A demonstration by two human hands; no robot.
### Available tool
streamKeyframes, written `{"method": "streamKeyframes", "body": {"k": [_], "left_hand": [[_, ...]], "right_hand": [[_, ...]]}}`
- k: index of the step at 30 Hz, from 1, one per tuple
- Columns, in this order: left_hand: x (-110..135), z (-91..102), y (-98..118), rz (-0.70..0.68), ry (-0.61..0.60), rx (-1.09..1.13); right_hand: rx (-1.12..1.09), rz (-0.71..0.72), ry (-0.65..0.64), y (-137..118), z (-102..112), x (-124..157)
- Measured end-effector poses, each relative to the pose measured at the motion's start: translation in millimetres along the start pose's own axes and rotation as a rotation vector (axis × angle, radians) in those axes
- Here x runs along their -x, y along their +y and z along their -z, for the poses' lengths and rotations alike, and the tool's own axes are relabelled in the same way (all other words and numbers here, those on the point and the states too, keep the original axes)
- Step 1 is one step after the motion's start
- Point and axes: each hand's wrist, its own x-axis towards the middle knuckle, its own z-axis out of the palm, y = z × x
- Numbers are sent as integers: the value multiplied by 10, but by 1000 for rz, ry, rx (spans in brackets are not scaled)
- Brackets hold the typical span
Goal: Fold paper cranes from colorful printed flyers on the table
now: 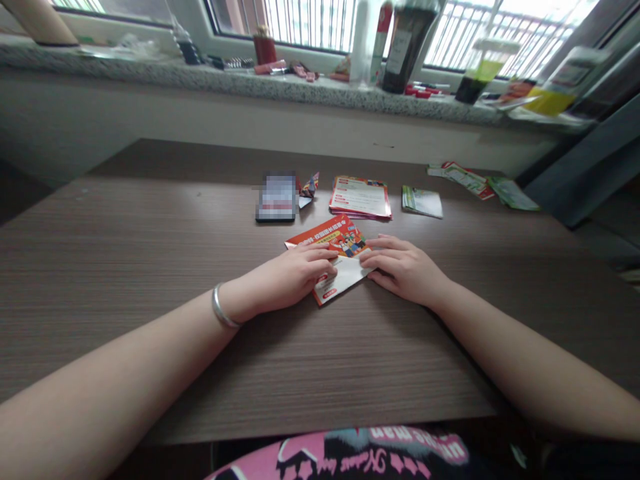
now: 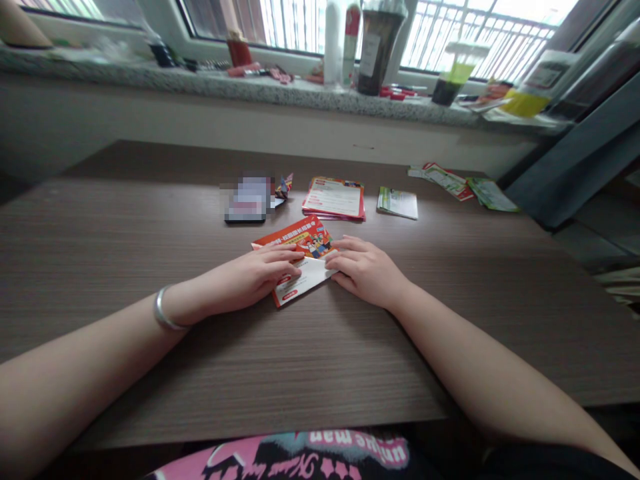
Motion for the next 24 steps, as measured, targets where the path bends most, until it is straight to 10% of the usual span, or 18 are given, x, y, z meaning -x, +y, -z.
{"method": "streamKeyframes", "body": {"k": [10, 24], "left_hand": [[-1, 136, 163, 112, -172, 10], [-51, 150, 235, 157, -51, -101]], "right_hand": [[51, -35, -77, -109, 3, -24], [60, -112, -78, -141, 4, -61]]}}
